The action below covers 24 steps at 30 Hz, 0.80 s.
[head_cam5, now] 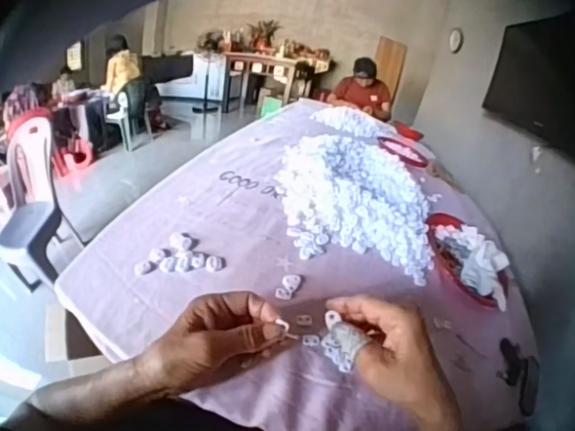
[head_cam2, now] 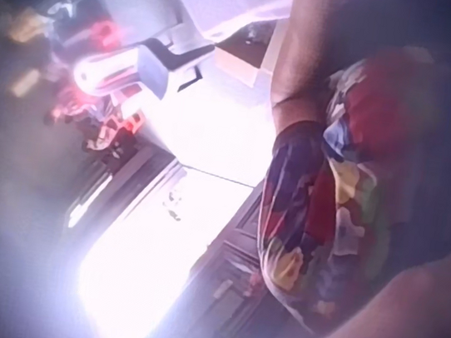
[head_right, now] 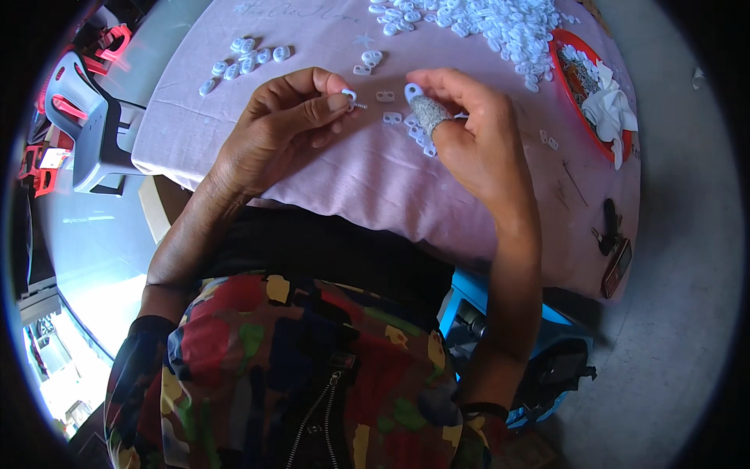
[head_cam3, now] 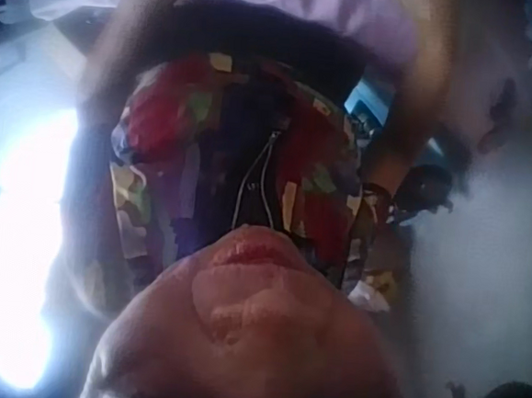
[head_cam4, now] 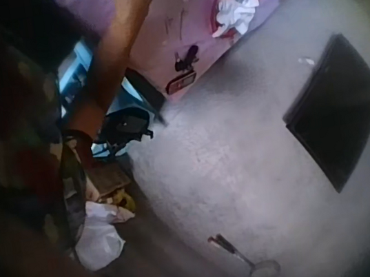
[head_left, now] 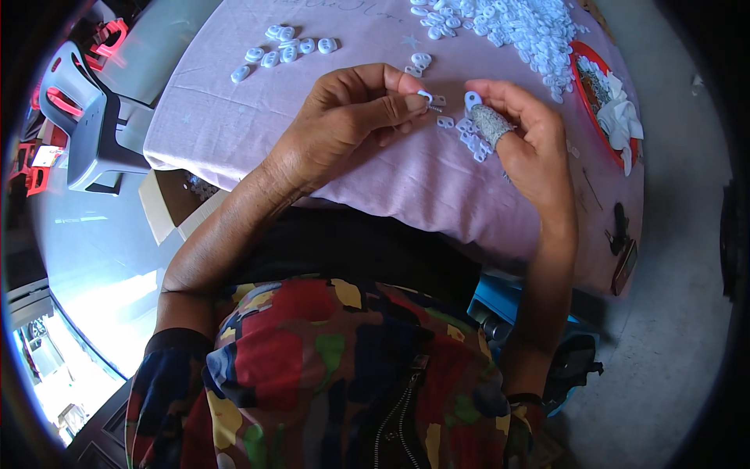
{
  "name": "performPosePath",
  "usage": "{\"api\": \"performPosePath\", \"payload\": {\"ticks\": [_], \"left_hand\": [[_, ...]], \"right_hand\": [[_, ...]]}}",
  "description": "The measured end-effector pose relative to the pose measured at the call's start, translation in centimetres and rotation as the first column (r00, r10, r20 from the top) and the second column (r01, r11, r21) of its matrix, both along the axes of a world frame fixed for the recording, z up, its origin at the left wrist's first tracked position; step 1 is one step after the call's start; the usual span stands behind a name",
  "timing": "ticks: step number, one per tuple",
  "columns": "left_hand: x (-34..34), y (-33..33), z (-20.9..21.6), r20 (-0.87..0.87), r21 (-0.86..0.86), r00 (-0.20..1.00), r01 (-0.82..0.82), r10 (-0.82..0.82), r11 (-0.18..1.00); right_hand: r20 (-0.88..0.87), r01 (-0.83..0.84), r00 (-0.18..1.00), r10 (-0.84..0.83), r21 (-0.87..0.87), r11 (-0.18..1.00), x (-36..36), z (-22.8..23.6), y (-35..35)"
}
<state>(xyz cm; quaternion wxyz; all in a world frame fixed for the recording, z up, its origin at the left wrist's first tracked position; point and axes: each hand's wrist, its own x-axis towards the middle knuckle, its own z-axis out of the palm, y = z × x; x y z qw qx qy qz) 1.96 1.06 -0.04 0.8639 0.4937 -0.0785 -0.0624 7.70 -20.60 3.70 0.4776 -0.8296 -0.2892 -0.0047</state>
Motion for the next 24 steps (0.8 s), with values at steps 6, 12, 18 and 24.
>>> {"api": "performPosePath", "payload": {"ticks": [6,12,18,24], "left_hand": [[-0.4,-0.3,0.9,-0.011,0.023,0.999,0.042,-0.042,0.999],[-1.1,-0.7,1.7,-0.104,0.122,0.993,0.062,-0.049,0.991],[-1.2,-1.0,1.5,-0.108,0.103,0.993,0.067,-0.056,0.992],[-1.4,-1.6,1.5,-0.109,0.124,0.992,0.072,-0.058,0.990]], "right_hand": [[-0.172,-0.003,0.985,0.025,0.130,0.991,-2.2,0.7,0.4],[-0.222,0.063,0.975,-0.034,0.122,0.991,-4.0,0.7,-0.1],[-0.342,0.121,0.940,-0.013,0.298,0.947,-5.2,-0.2,-0.6],[-0.305,0.100,0.952,0.018,0.364,0.926,-5.7,-1.3,-0.8]]}}
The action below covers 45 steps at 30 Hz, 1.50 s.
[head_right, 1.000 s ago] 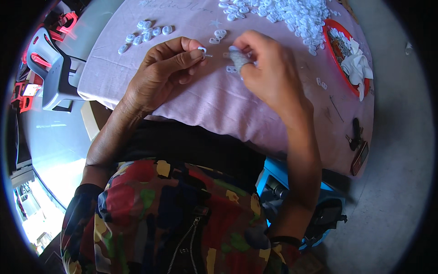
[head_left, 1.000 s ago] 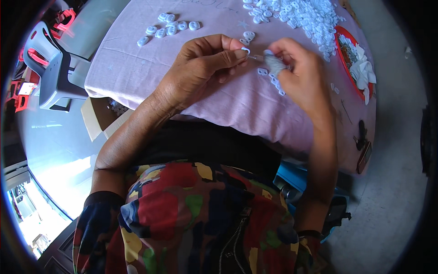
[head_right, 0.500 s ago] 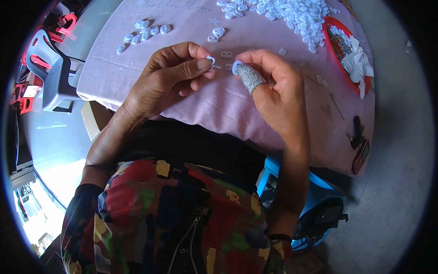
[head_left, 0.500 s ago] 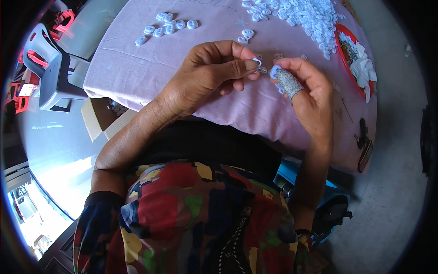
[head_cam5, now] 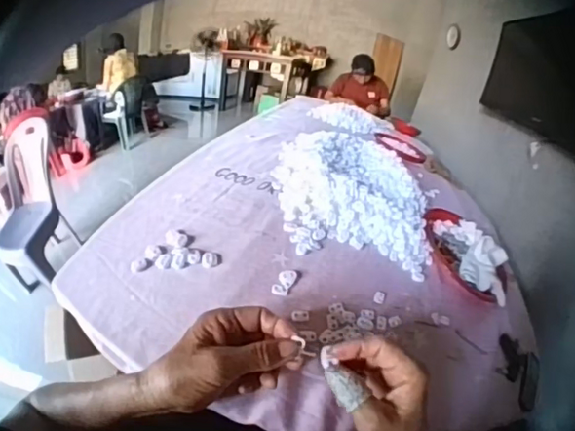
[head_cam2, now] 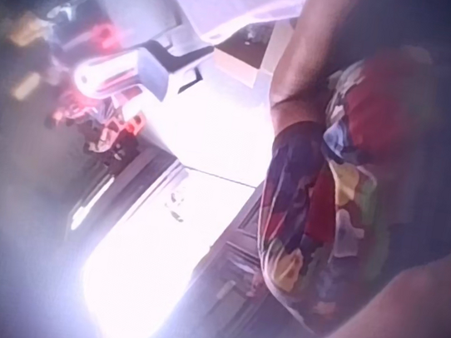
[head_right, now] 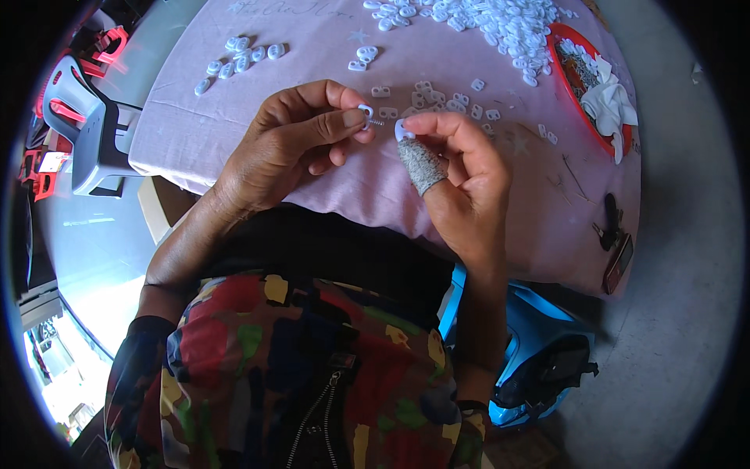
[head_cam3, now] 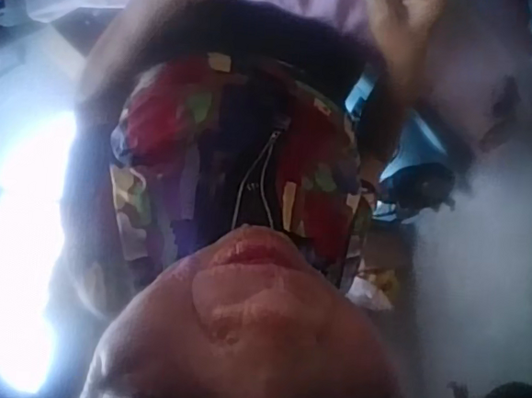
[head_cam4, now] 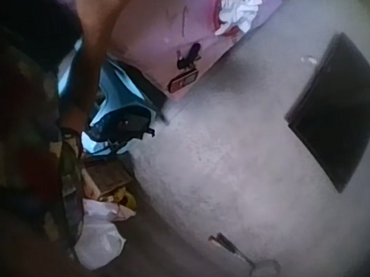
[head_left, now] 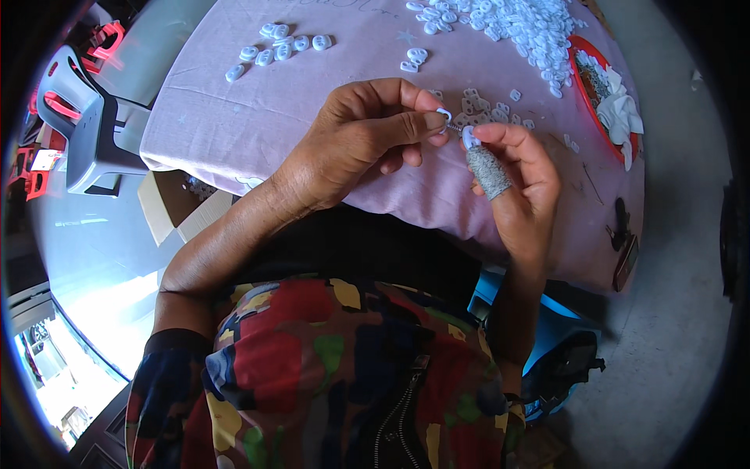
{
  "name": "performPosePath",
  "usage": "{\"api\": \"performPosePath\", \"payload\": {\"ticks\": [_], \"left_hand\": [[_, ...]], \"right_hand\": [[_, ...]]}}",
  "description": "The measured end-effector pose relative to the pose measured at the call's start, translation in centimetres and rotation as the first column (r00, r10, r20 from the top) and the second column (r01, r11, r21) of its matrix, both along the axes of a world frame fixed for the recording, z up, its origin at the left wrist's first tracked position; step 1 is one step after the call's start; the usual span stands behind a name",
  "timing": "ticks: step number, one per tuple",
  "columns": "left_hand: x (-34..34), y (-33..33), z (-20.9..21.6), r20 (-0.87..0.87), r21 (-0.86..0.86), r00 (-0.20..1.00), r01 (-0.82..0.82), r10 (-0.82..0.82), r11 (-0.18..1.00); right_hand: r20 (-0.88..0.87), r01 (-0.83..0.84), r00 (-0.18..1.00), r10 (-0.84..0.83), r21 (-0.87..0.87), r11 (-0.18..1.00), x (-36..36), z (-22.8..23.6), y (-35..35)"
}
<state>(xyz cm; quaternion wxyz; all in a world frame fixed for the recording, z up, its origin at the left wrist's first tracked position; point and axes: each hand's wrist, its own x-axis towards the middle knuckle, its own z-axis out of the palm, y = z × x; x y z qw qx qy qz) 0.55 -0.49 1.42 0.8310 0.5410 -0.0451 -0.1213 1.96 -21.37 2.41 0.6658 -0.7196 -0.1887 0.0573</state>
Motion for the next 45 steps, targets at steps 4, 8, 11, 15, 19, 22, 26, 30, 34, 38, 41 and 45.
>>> {"api": "performPosePath", "payload": {"ticks": [4,8,11,15,19,22,26,30,34,38,41,45], "left_hand": [[-0.1,-0.3,-0.1,0.030,0.021,1.000,-0.002,0.001,1.000],[0.0,-0.5,-0.4,0.053,0.029,0.998,-0.016,0.014,0.999],[0.1,-0.5,-0.5,0.047,0.029,0.999,-0.017,0.016,0.999],[0.0,-0.7,-0.2,0.042,0.055,0.999,-0.017,0.015,0.998],[-0.1,-0.9,-0.1,0.061,0.072,0.998,-0.008,0.004,0.997],[-0.1,-1.0,-0.1,0.047,0.057,0.999,-0.017,0.014,0.998],[0.0,-1.0,-0.2,0.035,0.033,0.999,-0.012,0.010,0.999],[0.0,-1.1,-0.1,0.018,0.033,1.000,-0.021,0.021,0.999],[0.0,-1.1,0.0,0.033,0.035,0.999,-0.013,0.011,0.999],[-0.1,-1.3,-0.2,0.044,0.063,0.999,-0.006,0.003,0.998],[-0.2,-1.3,0.0,0.000,0.035,1.000,-0.020,0.020,0.999],[-0.3,-1.5,0.0,0.009,0.022,1.000,-0.023,0.023,0.999]], "right_hand": [[0.023,0.000,1.000,-0.002,0.085,0.996,-0.3,-0.4,0.1],[0.015,0.030,0.999,-0.032,0.078,0.996,-0.5,-0.1,0.6],[0.019,0.056,0.998,-0.057,0.070,0.996,-0.6,-0.2,0.6],[0.079,0.050,0.995,-0.054,0.055,0.997,-0.6,-0.6,0.6],[0.041,0.068,0.996,-0.073,0.113,0.991,-0.8,-0.4,0.9],[0.147,0.119,0.981,-0.130,0.078,0.990,-0.7,-1.0,0.9],[0.132,0.085,0.987,-0.096,0.085,0.993,-0.7,-0.9,1.1],[0.149,0.086,0.984,-0.097,0.078,0.993,-0.7,-1.1,1.1],[0.077,0.099,0.991,-0.109,0.131,0.987,-0.8,-0.7,1.3],[0.099,0.069,0.992,-0.083,0.137,0.988,-0.7,-1.1,1.3],[0.174,0.036,0.983,-0.054,0.105,0.994,-0.6,-1.2,1.4],[0.198,0.052,0.978,-0.070,0.094,0.994,-0.6,-1.5,1.1]]}}
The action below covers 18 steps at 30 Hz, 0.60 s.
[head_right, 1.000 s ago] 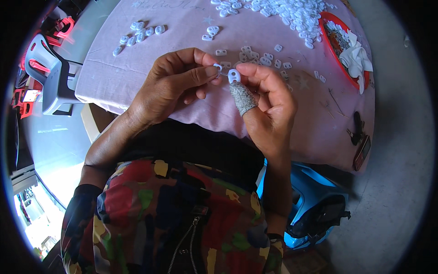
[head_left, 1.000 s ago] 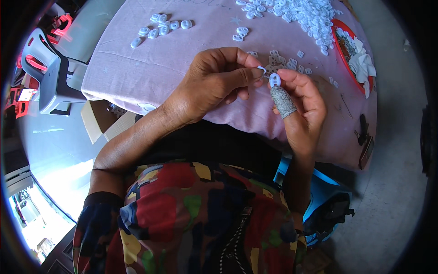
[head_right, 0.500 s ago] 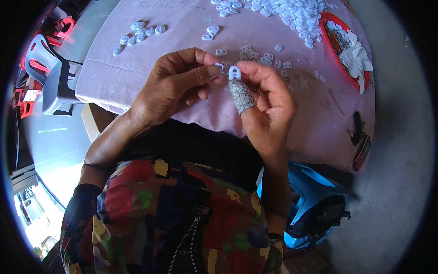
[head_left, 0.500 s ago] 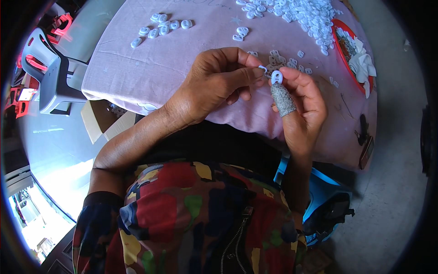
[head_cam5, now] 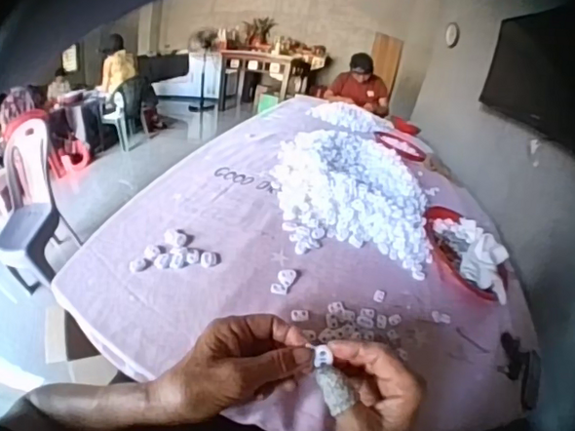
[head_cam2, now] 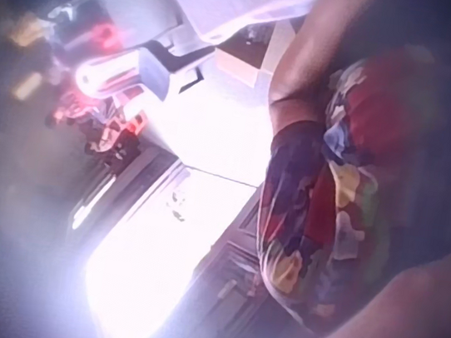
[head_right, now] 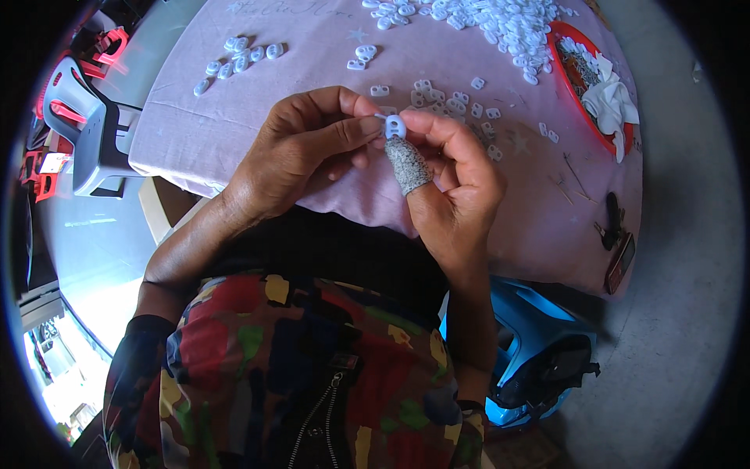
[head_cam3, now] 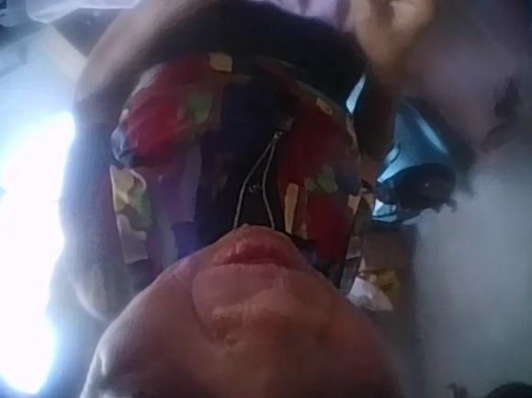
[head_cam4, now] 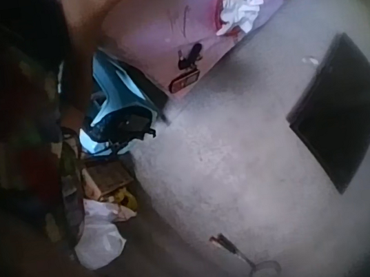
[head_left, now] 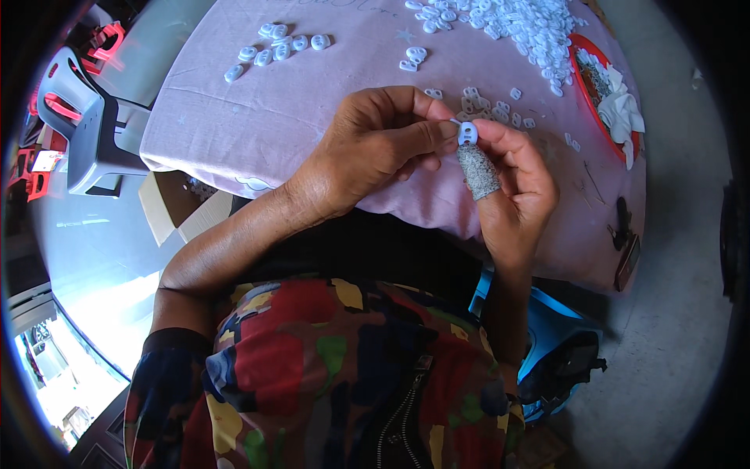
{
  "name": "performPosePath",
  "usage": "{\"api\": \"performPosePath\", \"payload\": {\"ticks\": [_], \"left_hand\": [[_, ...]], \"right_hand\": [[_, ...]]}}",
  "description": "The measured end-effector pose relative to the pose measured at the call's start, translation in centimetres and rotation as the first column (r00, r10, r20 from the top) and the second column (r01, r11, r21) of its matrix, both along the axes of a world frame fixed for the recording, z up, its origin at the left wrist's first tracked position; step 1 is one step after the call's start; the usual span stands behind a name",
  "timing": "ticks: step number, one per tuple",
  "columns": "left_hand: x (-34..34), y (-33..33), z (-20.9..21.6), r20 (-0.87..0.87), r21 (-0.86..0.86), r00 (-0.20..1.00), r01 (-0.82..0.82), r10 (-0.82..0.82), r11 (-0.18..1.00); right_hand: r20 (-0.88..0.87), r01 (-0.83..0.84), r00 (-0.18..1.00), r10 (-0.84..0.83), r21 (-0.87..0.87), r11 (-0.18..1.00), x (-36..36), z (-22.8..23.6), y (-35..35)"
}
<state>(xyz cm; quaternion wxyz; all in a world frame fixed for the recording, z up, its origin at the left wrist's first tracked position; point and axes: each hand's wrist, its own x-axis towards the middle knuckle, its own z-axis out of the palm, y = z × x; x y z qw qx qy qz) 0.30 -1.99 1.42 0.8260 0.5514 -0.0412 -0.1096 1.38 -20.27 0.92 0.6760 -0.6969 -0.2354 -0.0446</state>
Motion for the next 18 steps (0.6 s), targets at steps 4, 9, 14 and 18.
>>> {"api": "performPosePath", "payload": {"ticks": [4,9,14,18], "left_hand": [[0.14,0.07,-0.32,0.054,0.021,0.998,0.014,-0.015,1.000],[0.03,0.03,-0.07,0.047,0.051,0.999,0.015,-0.017,0.999],[0.07,0.04,-0.27,0.048,0.071,0.999,0.010,-0.013,0.997],[0.05,0.05,-0.20,0.047,0.083,0.999,0.013,-0.017,0.996]], "right_hand": [[-0.011,0.005,1.000,-0.005,-0.008,1.000,-0.15,0.02,0.02],[-0.035,0.005,0.999,-0.005,-0.002,1.000,-0.26,0.35,0.34],[-0.010,0.014,1.000,-0.015,-0.077,0.997,-0.34,0.43,0.42],[0.021,0.025,1.000,-0.023,-0.085,0.996,-0.37,0.29,0.36]]}}
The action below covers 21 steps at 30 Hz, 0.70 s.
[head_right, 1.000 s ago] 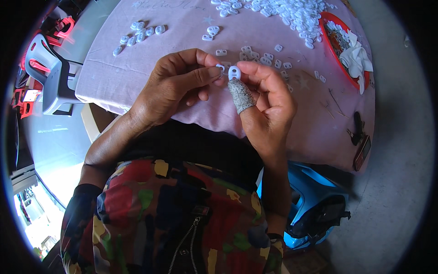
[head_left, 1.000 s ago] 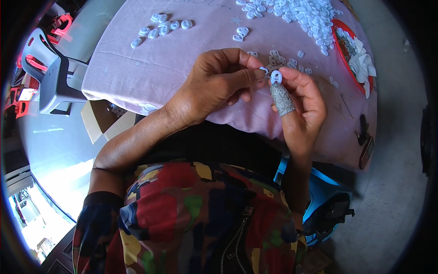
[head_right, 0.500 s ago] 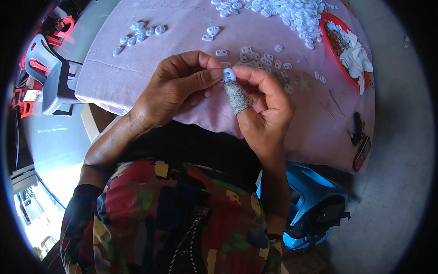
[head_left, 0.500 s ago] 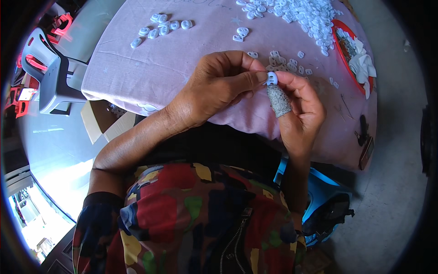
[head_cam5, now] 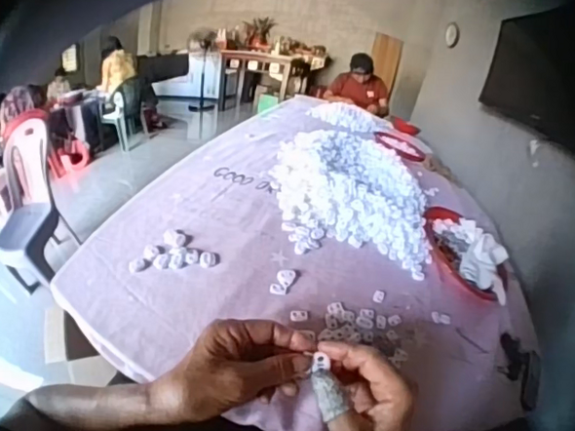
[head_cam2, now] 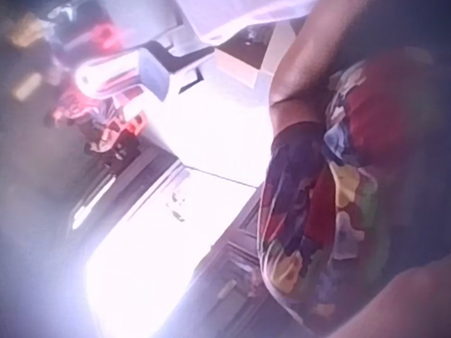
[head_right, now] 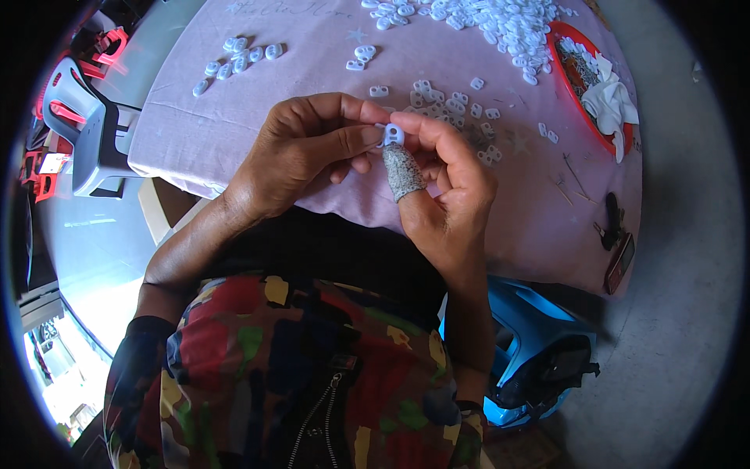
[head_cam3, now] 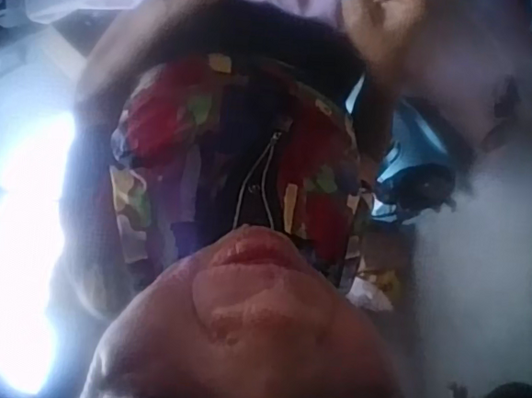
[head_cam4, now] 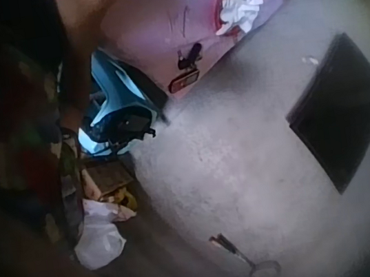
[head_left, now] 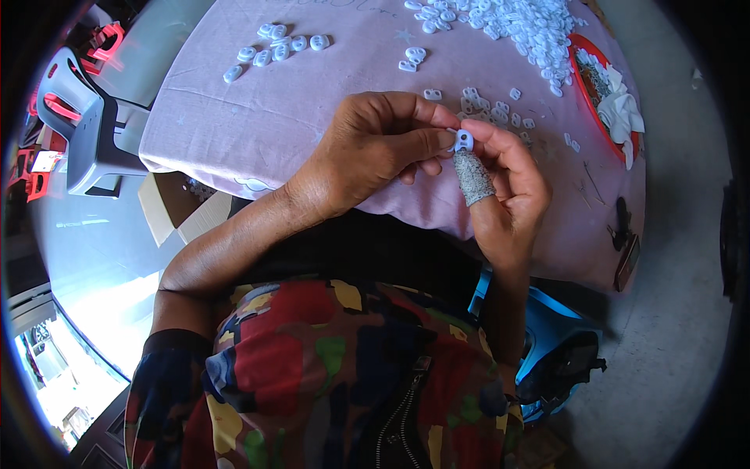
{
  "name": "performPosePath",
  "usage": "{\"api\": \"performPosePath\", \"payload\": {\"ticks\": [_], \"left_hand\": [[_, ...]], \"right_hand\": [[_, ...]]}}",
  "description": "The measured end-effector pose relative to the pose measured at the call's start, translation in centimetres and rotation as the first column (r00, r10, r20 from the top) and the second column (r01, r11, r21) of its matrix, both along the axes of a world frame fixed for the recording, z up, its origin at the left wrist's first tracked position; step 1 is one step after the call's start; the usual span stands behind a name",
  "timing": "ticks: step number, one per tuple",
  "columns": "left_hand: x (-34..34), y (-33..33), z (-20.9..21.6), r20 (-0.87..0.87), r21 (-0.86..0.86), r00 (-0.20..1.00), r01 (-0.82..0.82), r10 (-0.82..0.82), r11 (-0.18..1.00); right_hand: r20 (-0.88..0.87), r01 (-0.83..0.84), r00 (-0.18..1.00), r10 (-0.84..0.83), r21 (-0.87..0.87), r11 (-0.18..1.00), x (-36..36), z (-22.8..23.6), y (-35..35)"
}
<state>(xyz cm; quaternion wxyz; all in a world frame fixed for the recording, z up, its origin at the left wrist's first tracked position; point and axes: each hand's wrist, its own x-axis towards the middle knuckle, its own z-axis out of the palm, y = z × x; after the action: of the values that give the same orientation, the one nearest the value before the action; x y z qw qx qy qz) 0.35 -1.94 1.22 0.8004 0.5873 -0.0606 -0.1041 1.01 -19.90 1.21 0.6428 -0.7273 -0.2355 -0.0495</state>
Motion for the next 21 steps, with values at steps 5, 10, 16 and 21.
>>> {"api": "performPosePath", "payload": {"ticks": [5,10,16,21], "left_hand": [[0.10,0.06,-0.14,-0.002,-0.067,1.000,0.000,0.000,0.998],[0.14,0.16,0.01,-0.015,-0.065,1.000,-0.001,0.000,0.998],[0.00,0.33,0.24,-0.026,-0.015,1.000,0.008,-0.009,1.000],[0.00,0.09,0.03,-0.008,0.028,1.000,-0.018,0.018,0.999]], "right_hand": [[-0.007,0.003,1.000,-0.003,0.041,0.999,0.04,-0.12,0.11],[-0.037,0.001,0.999,0.001,0.048,0.999,0.04,-0.16,0.04],[-0.044,-0.002,0.999,0.005,0.055,0.998,-0.16,0.03,0.16],[-0.022,-0.003,1.000,0.004,0.032,0.999,-0.15,-0.04,-0.02]]}}
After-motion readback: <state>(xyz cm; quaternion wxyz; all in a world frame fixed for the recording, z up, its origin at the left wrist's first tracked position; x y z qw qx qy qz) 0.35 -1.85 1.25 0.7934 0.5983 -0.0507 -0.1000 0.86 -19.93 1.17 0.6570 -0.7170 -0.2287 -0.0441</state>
